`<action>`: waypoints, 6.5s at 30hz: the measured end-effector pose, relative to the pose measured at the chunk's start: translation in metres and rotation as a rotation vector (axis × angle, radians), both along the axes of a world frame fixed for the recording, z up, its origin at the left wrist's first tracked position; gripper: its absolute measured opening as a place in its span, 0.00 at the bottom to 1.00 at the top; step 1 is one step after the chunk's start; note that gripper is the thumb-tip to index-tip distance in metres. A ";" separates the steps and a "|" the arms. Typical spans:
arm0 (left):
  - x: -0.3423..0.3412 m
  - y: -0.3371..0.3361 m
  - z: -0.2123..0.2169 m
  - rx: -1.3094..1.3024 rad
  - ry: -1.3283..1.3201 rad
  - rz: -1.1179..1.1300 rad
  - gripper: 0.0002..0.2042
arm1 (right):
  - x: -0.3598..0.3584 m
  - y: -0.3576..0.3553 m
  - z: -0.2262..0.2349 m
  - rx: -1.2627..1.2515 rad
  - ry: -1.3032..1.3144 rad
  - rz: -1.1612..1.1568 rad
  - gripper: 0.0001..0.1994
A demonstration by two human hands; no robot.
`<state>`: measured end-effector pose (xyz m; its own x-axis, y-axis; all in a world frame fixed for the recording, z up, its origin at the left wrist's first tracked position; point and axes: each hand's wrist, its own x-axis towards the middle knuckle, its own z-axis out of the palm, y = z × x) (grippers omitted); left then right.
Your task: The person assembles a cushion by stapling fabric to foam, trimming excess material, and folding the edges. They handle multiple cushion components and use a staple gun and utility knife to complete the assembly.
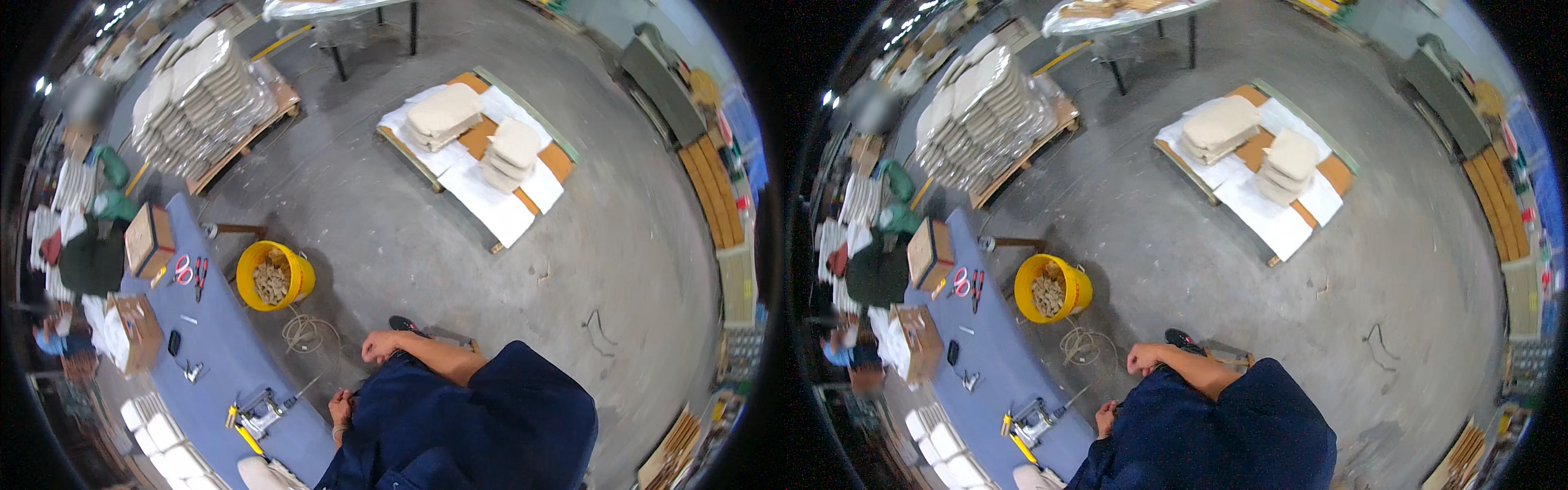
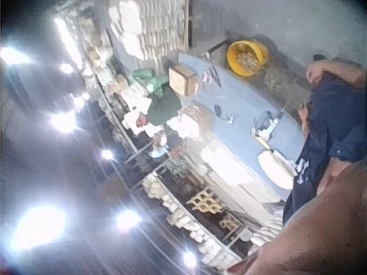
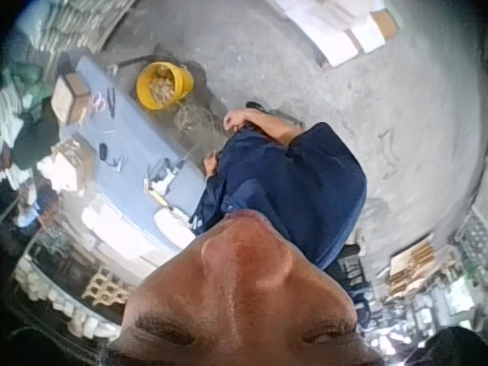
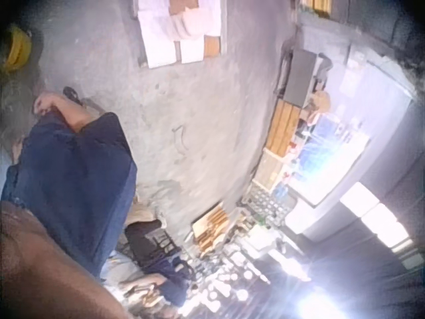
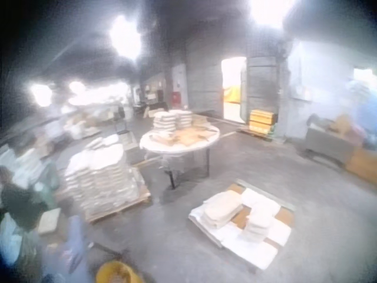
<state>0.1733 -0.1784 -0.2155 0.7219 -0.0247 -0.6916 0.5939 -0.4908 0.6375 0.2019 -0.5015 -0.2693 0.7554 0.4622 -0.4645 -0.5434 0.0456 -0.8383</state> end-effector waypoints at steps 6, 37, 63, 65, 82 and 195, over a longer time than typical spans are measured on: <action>-0.039 0.014 0.006 0.254 -0.164 0.021 0.22 | -0.008 -0.093 -0.016 -0.318 0.094 -0.367 0.09; -0.336 0.391 0.057 0.484 -0.439 1.873 0.20 | 0.095 0.563 0.169 -0.472 -0.881 0.739 0.17; -0.393 0.173 0.264 -0.100 0.205 1.628 0.30 | 0.077 0.620 0.288 -0.056 -0.497 1.372 0.28; -0.406 0.138 0.242 -0.282 0.317 1.503 0.31 | 0.062 0.598 0.230 -0.234 -0.466 1.304 0.29; -0.245 0.289 0.160 0.326 -0.330 0.901 0.32 | -0.040 0.479 0.276 -0.388 -0.528 1.041 0.25; -0.183 0.219 0.251 0.718 -0.202 0.460 0.47 | 0.026 0.385 0.240 -0.335 -0.413 0.668 0.27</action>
